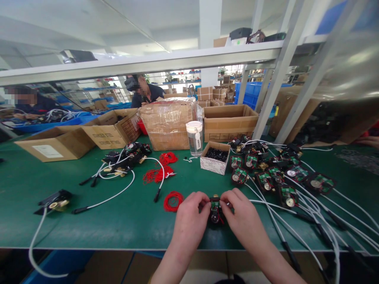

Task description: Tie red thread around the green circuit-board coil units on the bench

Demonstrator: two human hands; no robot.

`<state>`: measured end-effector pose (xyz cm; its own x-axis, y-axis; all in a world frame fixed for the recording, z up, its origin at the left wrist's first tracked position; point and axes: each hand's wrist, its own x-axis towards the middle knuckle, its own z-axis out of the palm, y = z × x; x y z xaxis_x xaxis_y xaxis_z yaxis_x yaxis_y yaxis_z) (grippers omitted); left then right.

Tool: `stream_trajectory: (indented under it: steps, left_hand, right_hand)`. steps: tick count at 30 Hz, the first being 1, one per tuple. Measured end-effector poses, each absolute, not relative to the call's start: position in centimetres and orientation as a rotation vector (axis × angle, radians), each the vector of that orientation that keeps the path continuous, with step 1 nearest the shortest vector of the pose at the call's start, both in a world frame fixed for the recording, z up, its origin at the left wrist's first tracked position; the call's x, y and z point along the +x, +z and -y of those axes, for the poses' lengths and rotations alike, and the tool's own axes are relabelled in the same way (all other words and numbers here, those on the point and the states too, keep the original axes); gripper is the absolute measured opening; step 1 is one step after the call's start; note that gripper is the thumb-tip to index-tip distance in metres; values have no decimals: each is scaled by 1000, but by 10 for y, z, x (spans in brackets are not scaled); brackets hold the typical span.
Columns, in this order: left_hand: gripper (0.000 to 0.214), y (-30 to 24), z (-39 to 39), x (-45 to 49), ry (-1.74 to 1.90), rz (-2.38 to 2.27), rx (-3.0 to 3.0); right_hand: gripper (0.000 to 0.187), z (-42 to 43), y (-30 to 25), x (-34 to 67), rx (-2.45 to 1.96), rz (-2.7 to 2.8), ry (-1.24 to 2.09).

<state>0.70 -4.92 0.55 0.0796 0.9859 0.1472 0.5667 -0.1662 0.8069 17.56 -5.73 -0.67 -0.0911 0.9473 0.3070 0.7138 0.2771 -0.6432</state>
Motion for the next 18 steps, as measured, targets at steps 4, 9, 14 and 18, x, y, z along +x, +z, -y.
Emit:
stream_trajectory:
  steps: [4, 9, 14, 18]
  left_hand:
    - [10, 6, 47, 8, 970, -1533, 1773]
    - [9, 7, 43, 7, 952, -1528, 1747]
    - [7, 6, 40, 4, 948, -1483, 1642]
    - [5, 4, 38, 4, 976, -1504, 1656]
  right_hand:
    - [15, 56, -9, 175, -1514, 1851, 388]
    - [12, 54, -12, 175, -1500, 1817, 419]
    - [8, 52, -13, 179, -1465, 1714, 566]
    - [18, 50, -15, 186, -1439, 1579, 731]
